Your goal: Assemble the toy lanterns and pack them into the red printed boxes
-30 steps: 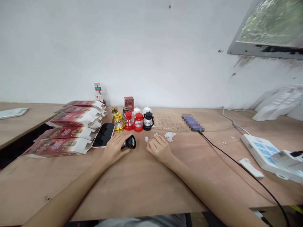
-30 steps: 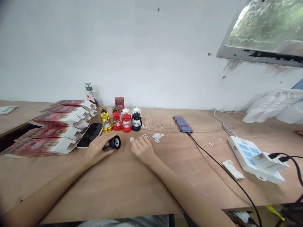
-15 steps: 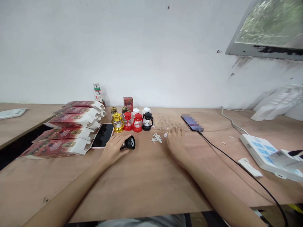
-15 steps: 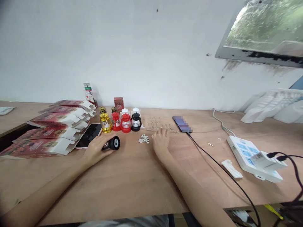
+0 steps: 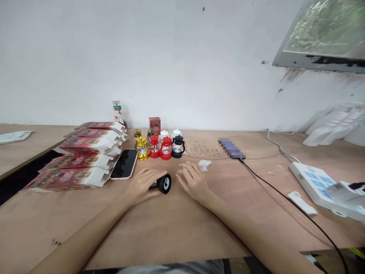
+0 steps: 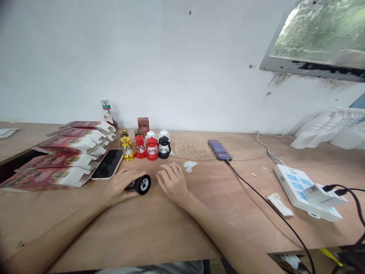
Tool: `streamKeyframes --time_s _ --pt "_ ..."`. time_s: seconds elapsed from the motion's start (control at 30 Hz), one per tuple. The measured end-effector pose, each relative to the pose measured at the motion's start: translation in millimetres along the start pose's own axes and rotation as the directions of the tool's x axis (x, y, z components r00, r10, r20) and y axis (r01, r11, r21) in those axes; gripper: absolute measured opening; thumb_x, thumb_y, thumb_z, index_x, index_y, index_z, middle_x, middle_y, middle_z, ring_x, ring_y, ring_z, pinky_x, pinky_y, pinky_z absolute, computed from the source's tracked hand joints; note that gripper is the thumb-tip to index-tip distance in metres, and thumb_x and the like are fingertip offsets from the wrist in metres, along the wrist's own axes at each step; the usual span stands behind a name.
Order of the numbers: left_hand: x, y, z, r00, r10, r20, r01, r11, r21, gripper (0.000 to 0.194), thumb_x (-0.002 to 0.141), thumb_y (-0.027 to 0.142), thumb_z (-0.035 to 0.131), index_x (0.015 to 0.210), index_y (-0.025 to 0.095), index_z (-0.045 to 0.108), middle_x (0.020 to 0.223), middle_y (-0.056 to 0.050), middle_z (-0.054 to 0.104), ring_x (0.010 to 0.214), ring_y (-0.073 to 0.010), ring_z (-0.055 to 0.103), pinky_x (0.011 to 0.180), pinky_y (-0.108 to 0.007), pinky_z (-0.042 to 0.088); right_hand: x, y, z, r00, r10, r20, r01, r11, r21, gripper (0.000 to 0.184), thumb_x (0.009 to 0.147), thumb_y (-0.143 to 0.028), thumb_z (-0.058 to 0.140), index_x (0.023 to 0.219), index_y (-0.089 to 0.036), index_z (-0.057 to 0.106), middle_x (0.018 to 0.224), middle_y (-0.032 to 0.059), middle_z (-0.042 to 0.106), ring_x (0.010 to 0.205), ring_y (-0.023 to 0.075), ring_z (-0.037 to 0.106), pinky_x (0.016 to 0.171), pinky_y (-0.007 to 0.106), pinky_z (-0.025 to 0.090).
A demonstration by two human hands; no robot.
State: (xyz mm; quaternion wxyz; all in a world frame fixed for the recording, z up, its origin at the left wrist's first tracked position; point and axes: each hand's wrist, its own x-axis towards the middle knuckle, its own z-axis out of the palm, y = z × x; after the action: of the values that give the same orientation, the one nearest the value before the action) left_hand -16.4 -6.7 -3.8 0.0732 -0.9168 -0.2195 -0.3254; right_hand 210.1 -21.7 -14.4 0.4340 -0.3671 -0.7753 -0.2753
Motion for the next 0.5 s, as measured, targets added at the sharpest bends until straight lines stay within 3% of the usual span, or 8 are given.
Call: streamKeyframes --time_s 0.17,0.5 --pt "4.4 10.9 1.2 0.998 0.062 -0.025 -0.063 0.998 -0.01 0.047 0.088 0.033 0.052 0.131 0.018 0.04 0.108 -0.011 0.066 0.1 -0.0198 0.062 0.086 -0.033 0.046 4.2 -27.1 -9.4 0.995 -0.067 -0.071 0.082 0.969 0.233 0.007 0.084 -0.013 0.052 0.086 -0.018 0.057 0.092 0.0088 0.067 0.086 0.0183 0.061 0.075 0.032 0.048" --pt "4.4 11.9 3.1 0.998 0.046 -0.038 -0.046 0.999 -0.001 0.049 0.088 0.03 0.053 0.133 0.017 0.037 0.106 -0.011 0.065 0.096 -0.0202 0.062 0.082 -0.034 0.047 0.6 -23.8 -5.6 0.994 -0.094 -0.064 0.109 0.945 0.309 0.009 0.084 -0.011 0.051 0.088 -0.015 0.057 0.093 0.0121 0.069 0.082 0.017 0.066 0.071 0.027 0.055"
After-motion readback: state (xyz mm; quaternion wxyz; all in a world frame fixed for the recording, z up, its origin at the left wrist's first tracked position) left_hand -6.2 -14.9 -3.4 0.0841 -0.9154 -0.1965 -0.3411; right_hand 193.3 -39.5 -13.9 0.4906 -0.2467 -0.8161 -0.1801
